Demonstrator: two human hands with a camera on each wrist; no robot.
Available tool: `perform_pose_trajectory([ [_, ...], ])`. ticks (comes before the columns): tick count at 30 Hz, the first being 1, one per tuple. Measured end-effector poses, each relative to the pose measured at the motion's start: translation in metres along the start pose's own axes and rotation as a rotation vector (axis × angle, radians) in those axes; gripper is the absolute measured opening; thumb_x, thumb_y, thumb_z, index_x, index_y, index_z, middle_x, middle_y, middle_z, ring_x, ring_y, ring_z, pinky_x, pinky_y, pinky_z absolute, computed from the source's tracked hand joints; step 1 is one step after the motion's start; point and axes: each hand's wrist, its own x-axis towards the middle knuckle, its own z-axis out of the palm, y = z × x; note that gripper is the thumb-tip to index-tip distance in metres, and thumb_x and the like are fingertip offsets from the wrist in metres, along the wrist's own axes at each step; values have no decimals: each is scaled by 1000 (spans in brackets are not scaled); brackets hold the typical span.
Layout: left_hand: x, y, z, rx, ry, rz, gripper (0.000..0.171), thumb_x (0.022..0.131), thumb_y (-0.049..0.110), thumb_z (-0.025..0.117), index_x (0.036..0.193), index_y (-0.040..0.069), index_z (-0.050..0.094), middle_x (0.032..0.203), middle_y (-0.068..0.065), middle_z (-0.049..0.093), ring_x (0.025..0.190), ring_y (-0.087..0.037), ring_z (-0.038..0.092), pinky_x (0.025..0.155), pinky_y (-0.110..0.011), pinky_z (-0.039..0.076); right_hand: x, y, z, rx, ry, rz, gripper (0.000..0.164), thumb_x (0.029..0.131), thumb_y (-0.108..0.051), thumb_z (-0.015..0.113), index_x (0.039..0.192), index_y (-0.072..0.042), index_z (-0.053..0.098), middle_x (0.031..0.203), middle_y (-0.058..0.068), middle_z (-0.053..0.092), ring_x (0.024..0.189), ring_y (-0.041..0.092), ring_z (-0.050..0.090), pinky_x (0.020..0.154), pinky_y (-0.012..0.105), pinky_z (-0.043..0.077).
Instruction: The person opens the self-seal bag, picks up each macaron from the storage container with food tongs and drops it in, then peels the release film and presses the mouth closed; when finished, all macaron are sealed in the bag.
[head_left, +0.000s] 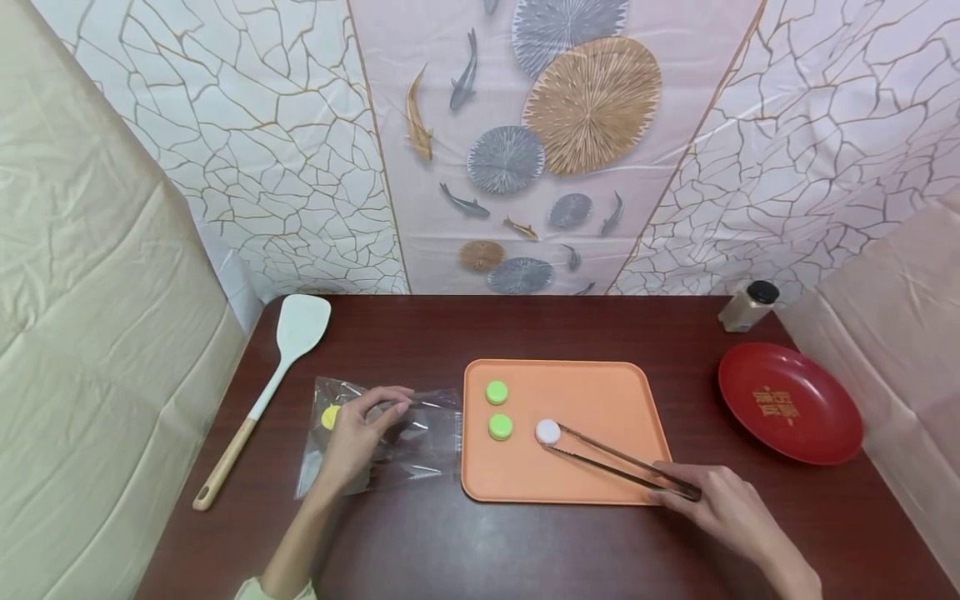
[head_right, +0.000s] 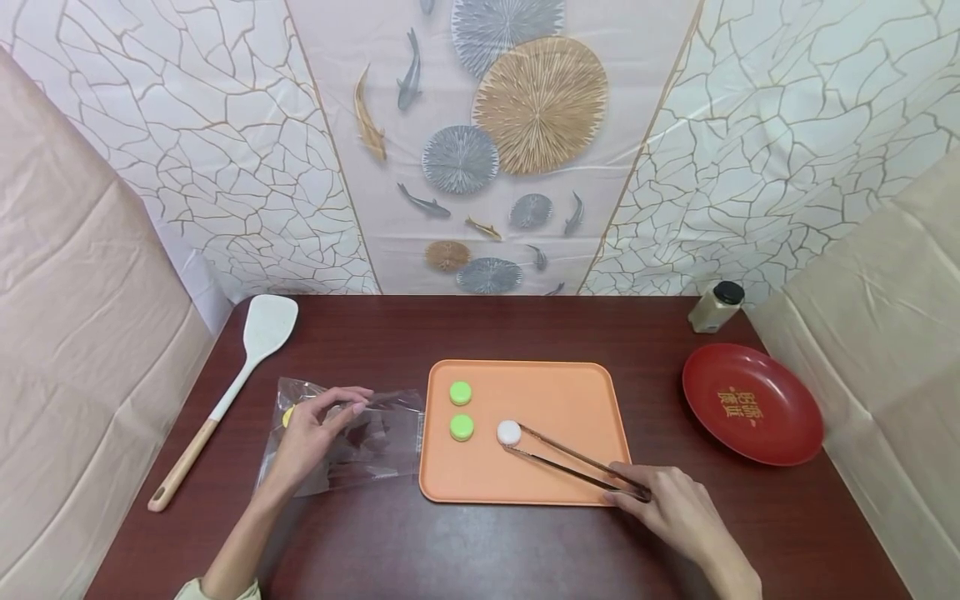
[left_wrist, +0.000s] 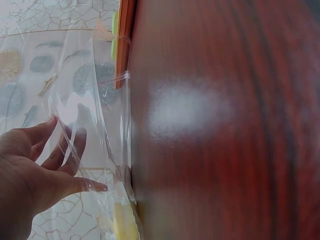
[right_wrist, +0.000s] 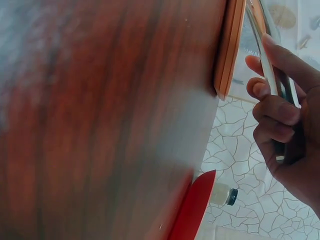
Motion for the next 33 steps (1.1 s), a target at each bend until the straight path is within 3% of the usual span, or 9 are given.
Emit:
perform_pose_trajectory([
  [8, 1, 1, -1, 6, -1, -6, 10, 103, 6, 76, 108, -2, 79, 125, -9, 81, 131, -27, 71, 117, -57, 49, 4, -11, 5, 82, 9, -101, 28, 88, -35, 93, 114, -26, 85, 80, -28, 66, 70, -5, 50, 63, 26, 46],
  [11, 1, 2, -1, 10, 0, -7, 11, 103, 8, 77, 109, -1, 79, 125, -8, 81, 132, -26, 71, 118, -56, 49, 9, -16, 7, 111, 26, -159, 27, 89, -33, 93, 114, -27, 85, 83, -30, 67, 70, -7, 51, 64, 25, 48],
  [16, 0, 1, -1, -2, 0, -11, 11, 103, 8, 77, 108, -2, 79, 125, -9, 81, 131, -27, 71, 119, -56, 48, 19, -29, 10, 162, 21, -258, 20, 90, -29, 92, 107, -31, 81, 73, -30, 55, 68, -7, 48, 63, 22, 42],
  [22, 1, 2, 0, -3, -4, -6, 10, 103, 6, 76, 108, -2, 79, 124, -9, 81, 132, -28, 71, 117, -56, 49, 37, -49, 12, 196, -41, -301, 23, 93, -29, 90, 115, -21, 84, 86, -23, 69, 73, -7, 53, 66, 22, 47],
  [26, 1, 2, 0, 0, -9, -3, 11, 103, 7, 77, 109, -2, 79, 125, -8, 81, 132, -27, 71, 115, -54, 50, 50, -63, 16, 217, -57, -353, 23, 95, -27, 88, 116, -18, 84, 85, -21, 69, 70, -6, 52, 63, 21, 45],
  [33, -2, 1, 0, 1, -1, -1, 10, 103, 7, 77, 108, -1, 79, 124, -8, 82, 132, -28, 71, 118, -52, 49, 72, -94, 32, 140, -58, -414, 29, 95, -32, 87, 119, -15, 84, 93, -11, 80, 73, -4, 53, 63, 22, 45],
])
